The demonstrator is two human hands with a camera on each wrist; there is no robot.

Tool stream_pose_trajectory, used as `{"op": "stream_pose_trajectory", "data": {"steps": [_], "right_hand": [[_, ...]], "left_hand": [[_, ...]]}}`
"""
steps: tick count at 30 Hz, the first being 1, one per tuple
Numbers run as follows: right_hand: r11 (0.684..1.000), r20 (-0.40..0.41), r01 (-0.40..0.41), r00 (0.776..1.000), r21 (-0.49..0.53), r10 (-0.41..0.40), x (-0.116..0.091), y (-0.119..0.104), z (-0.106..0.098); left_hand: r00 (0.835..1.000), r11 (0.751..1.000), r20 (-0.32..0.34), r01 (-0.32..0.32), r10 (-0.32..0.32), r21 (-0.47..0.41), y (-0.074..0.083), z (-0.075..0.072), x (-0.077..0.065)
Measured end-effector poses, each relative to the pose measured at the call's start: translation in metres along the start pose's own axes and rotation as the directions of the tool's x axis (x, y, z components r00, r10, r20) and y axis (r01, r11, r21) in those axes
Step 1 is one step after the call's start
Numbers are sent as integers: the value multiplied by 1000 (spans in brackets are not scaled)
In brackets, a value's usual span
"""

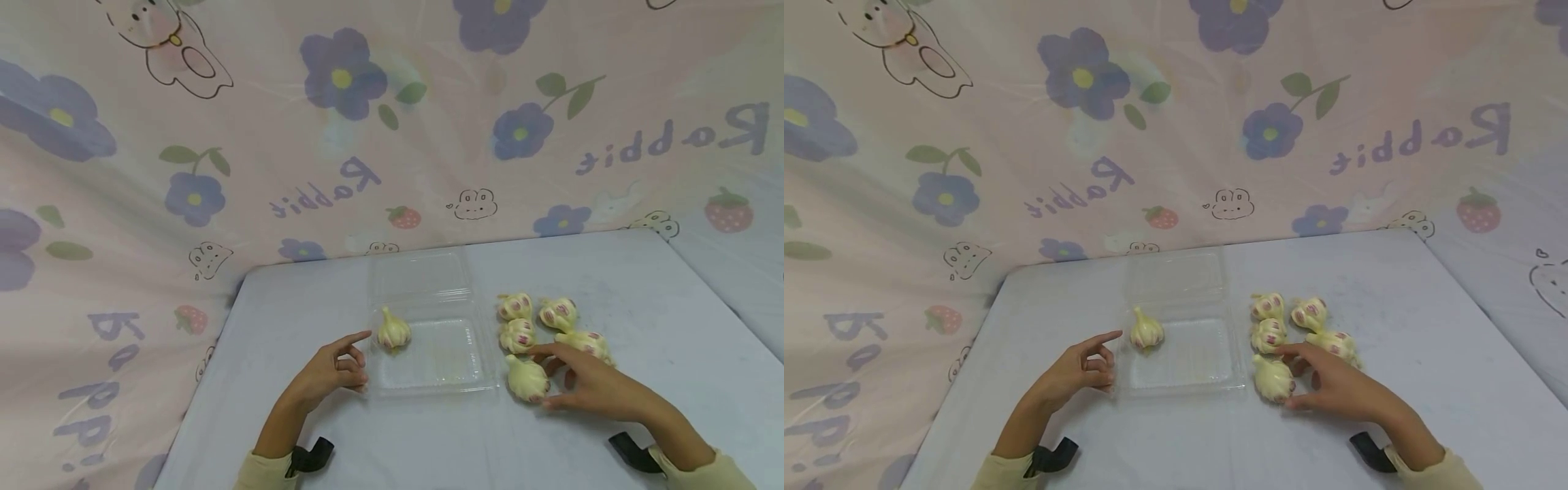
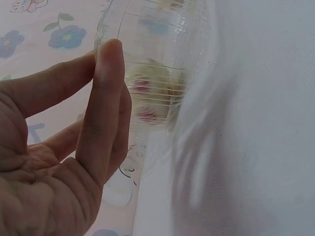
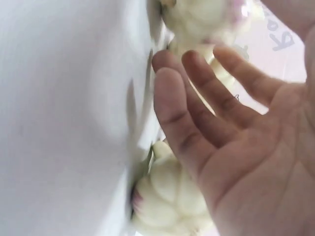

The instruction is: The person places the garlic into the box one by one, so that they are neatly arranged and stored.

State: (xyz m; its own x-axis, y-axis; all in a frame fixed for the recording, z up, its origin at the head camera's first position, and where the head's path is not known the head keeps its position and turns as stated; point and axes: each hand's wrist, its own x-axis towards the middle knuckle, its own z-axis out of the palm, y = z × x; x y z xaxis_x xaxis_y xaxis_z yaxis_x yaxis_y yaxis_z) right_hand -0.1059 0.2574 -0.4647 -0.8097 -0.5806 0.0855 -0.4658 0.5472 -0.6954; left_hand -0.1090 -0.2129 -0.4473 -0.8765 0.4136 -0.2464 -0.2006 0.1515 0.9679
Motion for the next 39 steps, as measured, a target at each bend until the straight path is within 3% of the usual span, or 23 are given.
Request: {"op": "stream_pose_trajectory", "data": {"steps": [5, 15, 25, 39], "right_hand": [[996, -28, 87, 996, -15, -87, 1, 2, 0], [999, 14, 47, 999, 13, -47, 8, -5, -2], [998, -55, 64, 996, -22, -65, 6, -4, -5], [998, -158, 55, 986, -43, -61, 15, -16, -26]], "left_hand": [[1000, 1000, -3, -5, 5, 8, 1, 0, -1], [1000, 1000, 1, -11, 11, 7, -1, -1, -1], [1000, 1000, 4, -13, 13, 5, -2, -1, 1], [1000, 1000, -1, -7, 7, 6, -3, -1, 1]]}}
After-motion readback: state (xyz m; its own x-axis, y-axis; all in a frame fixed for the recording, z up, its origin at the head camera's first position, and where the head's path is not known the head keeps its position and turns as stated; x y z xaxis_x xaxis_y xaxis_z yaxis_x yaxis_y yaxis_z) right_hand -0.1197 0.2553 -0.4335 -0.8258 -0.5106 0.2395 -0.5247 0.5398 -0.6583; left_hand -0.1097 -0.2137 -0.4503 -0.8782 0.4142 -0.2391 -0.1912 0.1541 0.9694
